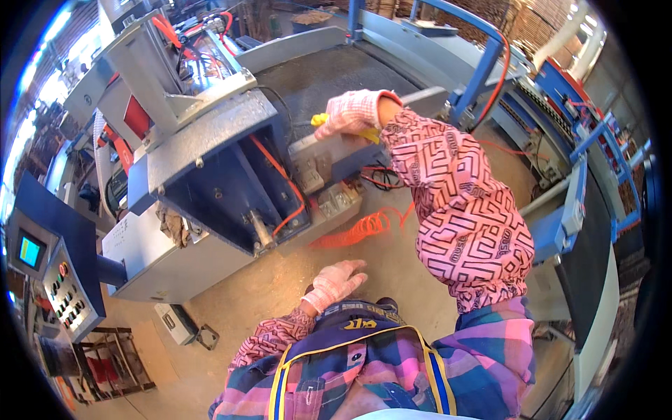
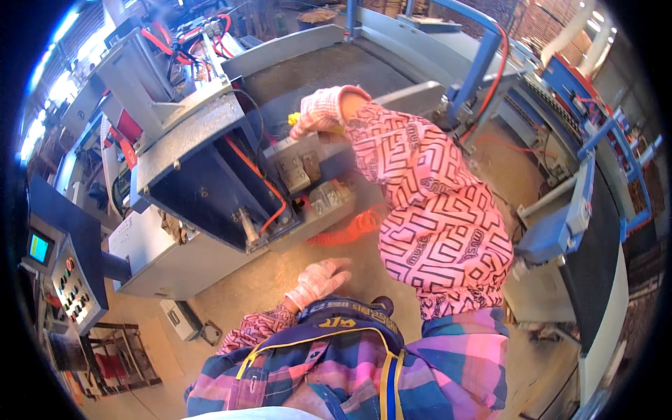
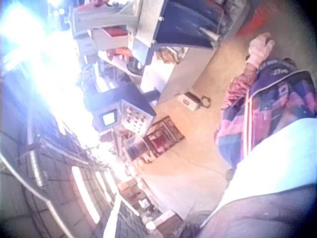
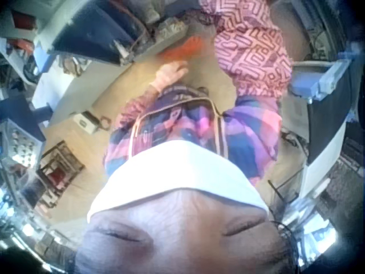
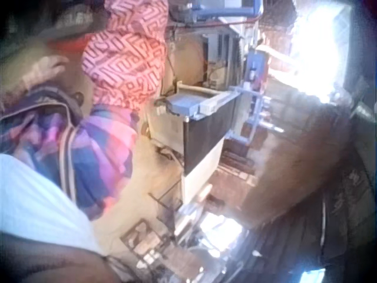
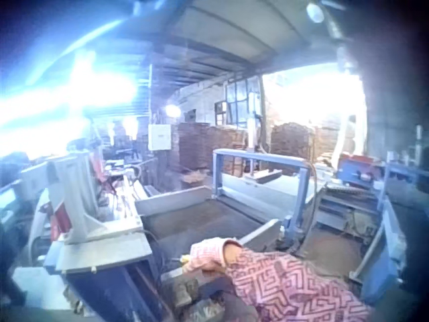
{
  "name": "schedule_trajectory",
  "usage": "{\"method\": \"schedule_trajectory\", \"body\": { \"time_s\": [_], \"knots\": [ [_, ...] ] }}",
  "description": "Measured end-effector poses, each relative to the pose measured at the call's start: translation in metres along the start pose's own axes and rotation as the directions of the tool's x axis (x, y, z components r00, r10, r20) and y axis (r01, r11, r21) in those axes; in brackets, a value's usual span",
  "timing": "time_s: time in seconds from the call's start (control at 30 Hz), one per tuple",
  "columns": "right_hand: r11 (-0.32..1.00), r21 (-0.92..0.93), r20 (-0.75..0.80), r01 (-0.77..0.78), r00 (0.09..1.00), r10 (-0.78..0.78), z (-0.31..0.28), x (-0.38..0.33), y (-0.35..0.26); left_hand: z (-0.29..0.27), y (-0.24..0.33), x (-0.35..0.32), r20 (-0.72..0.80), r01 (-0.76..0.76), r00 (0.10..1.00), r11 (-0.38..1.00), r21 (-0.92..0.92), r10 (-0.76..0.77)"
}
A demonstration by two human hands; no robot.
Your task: The person uses a long metal rod to scrape debris from the interior of a large blue industrial machine. They then walk to a wall-mounted electrical box, open it, and flip a switch. Finally, they use a yellow air blow gun to clean dust and debris from the machine's surface and control panel.
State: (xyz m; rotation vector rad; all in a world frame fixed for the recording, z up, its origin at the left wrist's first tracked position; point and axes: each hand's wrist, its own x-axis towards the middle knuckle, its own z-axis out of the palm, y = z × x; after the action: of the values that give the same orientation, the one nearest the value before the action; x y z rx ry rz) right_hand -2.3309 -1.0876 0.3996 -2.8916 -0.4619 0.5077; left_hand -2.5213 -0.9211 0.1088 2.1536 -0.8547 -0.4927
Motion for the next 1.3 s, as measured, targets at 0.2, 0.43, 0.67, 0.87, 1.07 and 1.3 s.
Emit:
{"method": "schedule_trajectory", "body": {
  "time_s": [0.2,0.43,0.67,0.87,1.07,1.3],
  "knots": [
    [0.982,-0.015,0.218,-0.189,0.958,0.187,-0.006,0.116,0.164,-0.017,-0.028,-0.001,-0.112,0.337,0.934,0.941,-0.030,-0.338],
    [0.915,-0.315,0.010,-0.251,0.963,0.268,-0.056,0.127,0.169,0.000,-0.051,-0.003,-0.133,0.578,0.801,0.812,-0.084,-0.584],
    [0.970,-0.165,0.001,0.177,0.984,-0.179,-0.033,0.193,0.059,-0.004,-0.004,0.120,-0.251,0.457,0.862,0.889,0.007,-0.441],
    [0.851,-0.464,-0.115,0.244,0.937,-0.331,-0.018,0.349,0.187,0.025,0.033,0.153,-0.360,0.570,0.737,0.812,-0.126,-0.573],
    [0.908,-0.412,-0.161,-0.077,0.987,0.011,-0.066,0.354,0.338,0.067,0.024,0.146,-0.359,0.692,0.543,0.647,-0.320,-0.759],
    [0.989,0.024,0.067,-0.144,0.988,0.142,-0.089,0.313,0.359,0.072,0.039,0.170,-0.259,0.757,0.597,0.640,-0.133,-0.759]
  ]
}}
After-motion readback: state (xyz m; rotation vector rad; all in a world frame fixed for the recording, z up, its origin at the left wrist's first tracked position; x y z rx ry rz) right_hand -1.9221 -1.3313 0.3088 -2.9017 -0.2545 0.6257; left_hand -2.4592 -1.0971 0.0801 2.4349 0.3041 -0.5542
